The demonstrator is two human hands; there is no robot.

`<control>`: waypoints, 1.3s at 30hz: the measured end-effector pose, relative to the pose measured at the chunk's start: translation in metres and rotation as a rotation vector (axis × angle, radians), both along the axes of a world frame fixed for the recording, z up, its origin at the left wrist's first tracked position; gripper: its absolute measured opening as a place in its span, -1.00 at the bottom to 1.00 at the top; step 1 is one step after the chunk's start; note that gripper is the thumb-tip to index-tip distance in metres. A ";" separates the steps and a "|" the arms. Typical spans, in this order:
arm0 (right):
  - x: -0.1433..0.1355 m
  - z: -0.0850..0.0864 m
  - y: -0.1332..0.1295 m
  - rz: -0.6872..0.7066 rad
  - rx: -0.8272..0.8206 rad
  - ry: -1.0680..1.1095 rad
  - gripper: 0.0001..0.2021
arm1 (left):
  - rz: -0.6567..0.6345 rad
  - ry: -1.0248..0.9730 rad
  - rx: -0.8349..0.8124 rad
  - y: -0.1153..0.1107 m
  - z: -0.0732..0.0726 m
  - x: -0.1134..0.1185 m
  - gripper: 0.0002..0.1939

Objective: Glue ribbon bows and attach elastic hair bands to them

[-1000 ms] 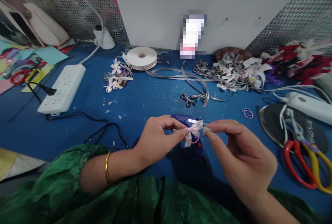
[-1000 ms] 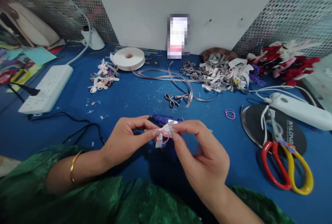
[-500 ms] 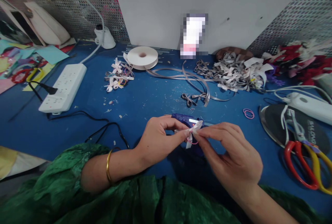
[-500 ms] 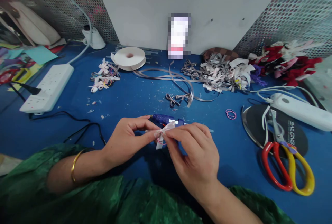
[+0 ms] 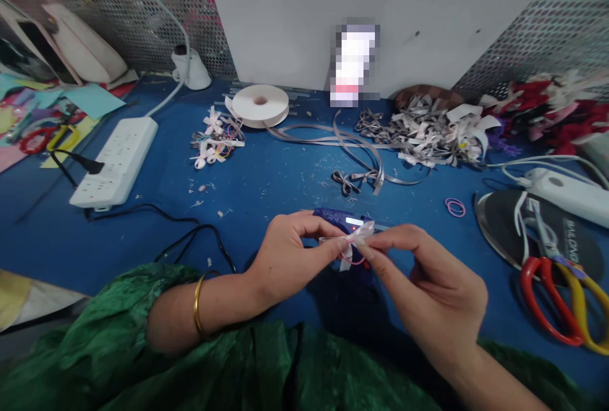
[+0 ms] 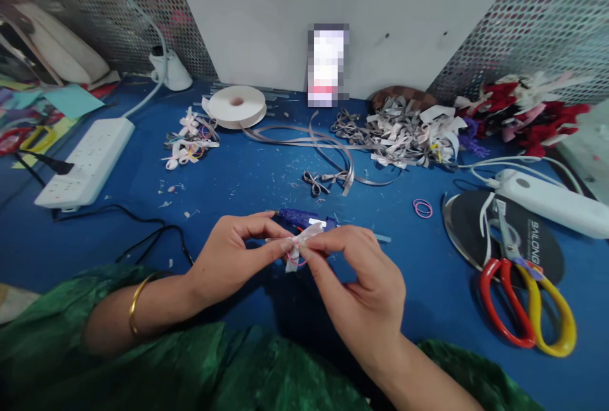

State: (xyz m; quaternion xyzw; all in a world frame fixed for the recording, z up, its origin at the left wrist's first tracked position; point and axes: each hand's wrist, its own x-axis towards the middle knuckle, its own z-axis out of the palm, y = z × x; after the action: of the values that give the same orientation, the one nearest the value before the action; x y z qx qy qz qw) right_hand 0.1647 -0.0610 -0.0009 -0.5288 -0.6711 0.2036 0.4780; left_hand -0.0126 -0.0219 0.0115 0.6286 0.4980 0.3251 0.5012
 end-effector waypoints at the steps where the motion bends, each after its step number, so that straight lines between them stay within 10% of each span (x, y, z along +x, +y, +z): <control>1: 0.000 -0.001 0.000 0.014 0.037 -0.042 -0.88 | -0.001 -0.003 0.000 0.000 0.000 0.000 -0.86; 7: 0.002 -0.001 0.003 0.076 0.193 -0.227 -0.85 | -0.018 -0.005 0.000 -0.001 -0.002 0.000 -0.86; 15: 0.002 0.001 0.001 -0.105 -0.058 0.178 -0.89 | 0.003 0.006 -0.020 -0.001 0.002 0.000 -0.86; 24: 0.000 -0.002 0.001 0.092 0.117 -0.114 -0.82 | -0.022 -0.015 -0.021 0.000 0.000 -0.001 -0.88; 39: 0.001 -0.002 0.000 -0.048 0.036 -0.042 -0.86 | -0.025 -0.010 -0.030 -0.001 0.001 0.000 -0.82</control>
State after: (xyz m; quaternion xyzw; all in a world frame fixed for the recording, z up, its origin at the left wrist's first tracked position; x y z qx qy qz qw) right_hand 0.1660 -0.0615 -0.0031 -0.5402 -0.6717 0.1687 0.4780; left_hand -0.0122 -0.0228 0.0122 0.6254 0.4924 0.3146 0.5172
